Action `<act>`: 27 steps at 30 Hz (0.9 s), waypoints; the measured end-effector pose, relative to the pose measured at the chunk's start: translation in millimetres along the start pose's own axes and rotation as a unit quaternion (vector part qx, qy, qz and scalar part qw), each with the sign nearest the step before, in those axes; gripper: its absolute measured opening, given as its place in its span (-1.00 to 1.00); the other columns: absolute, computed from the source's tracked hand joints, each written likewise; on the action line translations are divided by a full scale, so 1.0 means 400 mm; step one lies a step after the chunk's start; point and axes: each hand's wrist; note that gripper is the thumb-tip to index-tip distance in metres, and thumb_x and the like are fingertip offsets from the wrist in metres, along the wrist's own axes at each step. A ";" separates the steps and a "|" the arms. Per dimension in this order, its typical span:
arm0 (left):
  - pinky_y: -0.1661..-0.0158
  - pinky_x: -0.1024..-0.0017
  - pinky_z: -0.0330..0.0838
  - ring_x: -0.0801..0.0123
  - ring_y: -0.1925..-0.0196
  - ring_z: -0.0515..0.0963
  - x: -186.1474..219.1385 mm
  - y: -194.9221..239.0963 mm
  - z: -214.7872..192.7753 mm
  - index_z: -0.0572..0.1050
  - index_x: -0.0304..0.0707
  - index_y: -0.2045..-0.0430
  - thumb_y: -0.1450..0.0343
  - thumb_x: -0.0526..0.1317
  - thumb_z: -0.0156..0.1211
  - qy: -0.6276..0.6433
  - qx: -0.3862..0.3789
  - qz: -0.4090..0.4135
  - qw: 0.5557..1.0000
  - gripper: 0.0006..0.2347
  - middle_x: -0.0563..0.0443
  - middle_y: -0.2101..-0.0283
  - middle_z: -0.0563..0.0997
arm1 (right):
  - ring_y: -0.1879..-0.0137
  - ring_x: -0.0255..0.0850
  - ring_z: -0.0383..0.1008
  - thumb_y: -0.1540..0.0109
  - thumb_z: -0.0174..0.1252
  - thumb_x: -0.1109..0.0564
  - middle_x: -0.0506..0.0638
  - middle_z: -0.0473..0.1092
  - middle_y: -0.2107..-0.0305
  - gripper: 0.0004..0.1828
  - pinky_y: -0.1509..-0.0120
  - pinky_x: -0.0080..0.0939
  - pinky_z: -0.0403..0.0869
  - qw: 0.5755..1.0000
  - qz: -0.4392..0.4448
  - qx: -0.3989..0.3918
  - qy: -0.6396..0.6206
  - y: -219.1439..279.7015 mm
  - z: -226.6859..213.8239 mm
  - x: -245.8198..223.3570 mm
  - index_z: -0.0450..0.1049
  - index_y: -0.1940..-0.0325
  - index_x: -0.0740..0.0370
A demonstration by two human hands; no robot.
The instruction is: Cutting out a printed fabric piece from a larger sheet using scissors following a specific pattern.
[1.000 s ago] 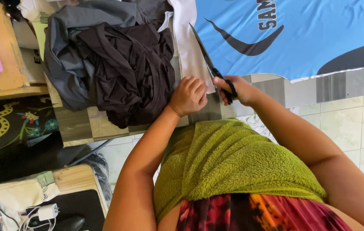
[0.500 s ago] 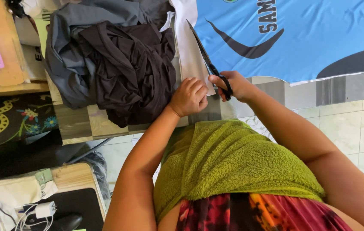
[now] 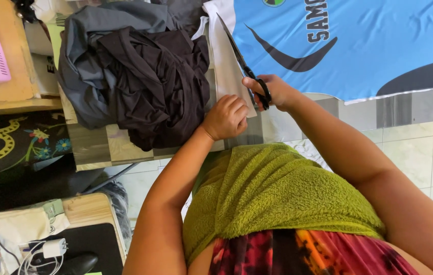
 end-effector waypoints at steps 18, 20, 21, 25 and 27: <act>0.37 0.29 0.35 0.16 0.44 0.40 0.087 -0.030 0.002 0.28 -0.20 0.63 -0.26 -0.25 -0.12 0.061 -0.016 -0.019 0.998 -0.93 -0.01 0.51 0.30 | 0.67 -0.13 0.35 -0.12 0.28 -0.28 0.12 0.27 0.73 -0.42 0.65 -0.16 0.41 1.000 0.020 -0.016 0.001 -0.045 -0.025 0.023 0.32 0.49 0.31; 0.37 0.29 0.36 0.16 0.44 0.41 0.098 -0.032 0.002 0.29 -0.20 0.62 -0.24 -0.25 -0.09 0.084 -0.020 -0.034 0.996 -0.94 -0.01 0.51 0.31 | 0.69 -0.13 0.34 -0.12 0.30 -0.25 0.13 0.26 0.75 -0.43 0.67 -0.16 0.40 1.000 0.016 -0.009 0.000 -0.035 -0.029 0.027 0.33 0.50 0.31; 0.38 0.30 0.36 0.16 0.43 0.42 0.104 -0.033 0.002 0.30 -0.20 0.62 -0.21 -0.26 -0.06 0.108 -0.024 -0.049 0.993 -0.95 0.00 0.51 0.31 | 0.71 -0.13 0.33 -0.11 0.32 -0.22 0.13 0.25 0.76 -0.45 0.70 -0.16 0.39 1.000 0.013 -0.002 -0.001 -0.030 -0.031 0.029 0.33 0.51 0.32; 0.33 0.29 0.37 0.17 0.39 0.44 0.106 -0.021 0.026 0.31 -0.16 0.61 -0.20 -0.22 -0.02 0.161 -0.062 -0.085 0.981 -0.94 0.03 0.50 0.33 | 0.69 -0.12 0.35 -0.11 0.30 -0.27 0.12 0.27 0.74 -0.42 0.69 -0.18 0.39 1.000 0.023 -0.015 -0.004 -0.044 -0.042 0.044 0.33 0.51 0.30; 0.34 0.23 0.38 0.09 0.40 0.44 0.123 -0.026 0.026 0.30 -0.20 0.62 -0.20 -0.25 -0.03 0.229 -0.093 -0.085 0.965 -0.95 -0.02 0.53 0.34 | 0.64 -0.10 0.36 -0.09 0.28 -0.38 0.12 0.27 0.72 -0.34 0.63 -0.17 0.40 0.999 0.029 -0.036 0.011 -0.064 -0.049 0.058 0.31 0.49 0.30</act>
Point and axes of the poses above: each hand's wrist, its own y-axis away from the middle knuckle, its own z-axis out of the palm, x = y × z
